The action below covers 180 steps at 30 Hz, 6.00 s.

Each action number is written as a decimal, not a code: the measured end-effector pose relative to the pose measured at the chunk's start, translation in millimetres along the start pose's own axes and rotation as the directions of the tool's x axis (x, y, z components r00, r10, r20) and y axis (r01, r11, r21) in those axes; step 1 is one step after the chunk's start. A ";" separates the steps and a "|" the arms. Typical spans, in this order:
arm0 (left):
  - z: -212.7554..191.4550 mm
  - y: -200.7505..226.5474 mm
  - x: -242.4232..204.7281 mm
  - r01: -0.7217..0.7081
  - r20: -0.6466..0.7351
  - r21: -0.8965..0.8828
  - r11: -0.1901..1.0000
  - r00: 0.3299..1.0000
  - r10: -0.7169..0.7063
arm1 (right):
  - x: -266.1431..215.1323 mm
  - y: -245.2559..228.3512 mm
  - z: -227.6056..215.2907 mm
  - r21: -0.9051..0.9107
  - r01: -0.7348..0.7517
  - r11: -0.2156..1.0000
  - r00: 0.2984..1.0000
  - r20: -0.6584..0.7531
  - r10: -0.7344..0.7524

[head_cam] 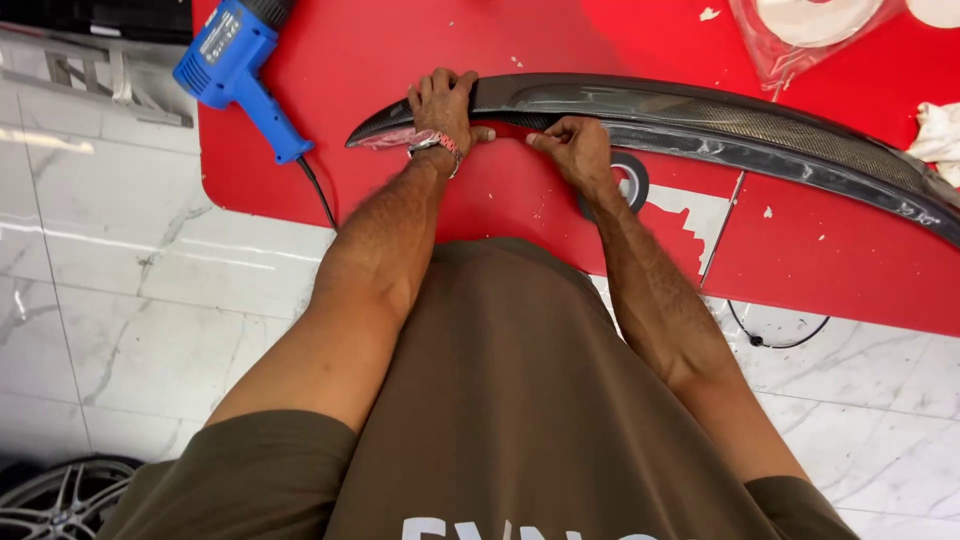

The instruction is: The person applies black tape along the edge of a curved carbon fiber part on a red workbench. They smooth the tape with their fingers to ensure adhesion and alignment along the entire length of the part.

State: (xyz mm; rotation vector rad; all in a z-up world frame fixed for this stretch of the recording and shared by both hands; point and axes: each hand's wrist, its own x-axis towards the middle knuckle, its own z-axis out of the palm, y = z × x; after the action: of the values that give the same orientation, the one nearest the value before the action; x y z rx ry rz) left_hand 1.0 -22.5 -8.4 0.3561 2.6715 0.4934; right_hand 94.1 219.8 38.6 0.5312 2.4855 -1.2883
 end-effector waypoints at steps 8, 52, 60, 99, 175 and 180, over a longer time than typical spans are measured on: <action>6.8 -1.1 3.6 0.003 -0.002 0.008 1.000 1.000 -0.003 | 9.9 -3.9 5.0 -0.177 -0.105 0.979 0.990 -0.114 0.086; -13.9 25.4 0.0 0.096 0.039 0.043 0.994 0.994 -0.098 | 16.1 -4.9 13.4 -0.114 -0.206 0.972 0.970 -0.157 0.187; -14.2 59.8 -4.5 0.275 0.037 0.145 0.950 0.958 -0.283 | 19.4 3.4 16.1 -0.101 -0.149 0.984 0.977 -0.166 0.131; -6.8 -69.6 -0.2 -0.116 0.277 -0.102 0.988 0.950 0.140 | 12.9 22.8 -38.0 0.747 -0.365 0.556 0.854 0.030 0.519; -20.2 -56.1 6.6 0.042 0.308 -0.096 0.994 0.951 -0.010 | -12.6 41.1 -39.0 -0.188 0.045 0.981 0.989 -0.129 -0.070; -34.2 -46.1 -1.6 0.017 0.282 -0.102 0.995 0.959 0.013 | -10.5 33.5 -39.6 -0.188 0.028 0.982 0.984 -0.167 -0.060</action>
State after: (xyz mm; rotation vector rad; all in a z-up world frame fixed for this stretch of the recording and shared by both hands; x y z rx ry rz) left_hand -20.1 -74.5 3.6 0.3638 2.3607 0.5348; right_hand 115.0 268.4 40.9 0.5649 2.7387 -1.0506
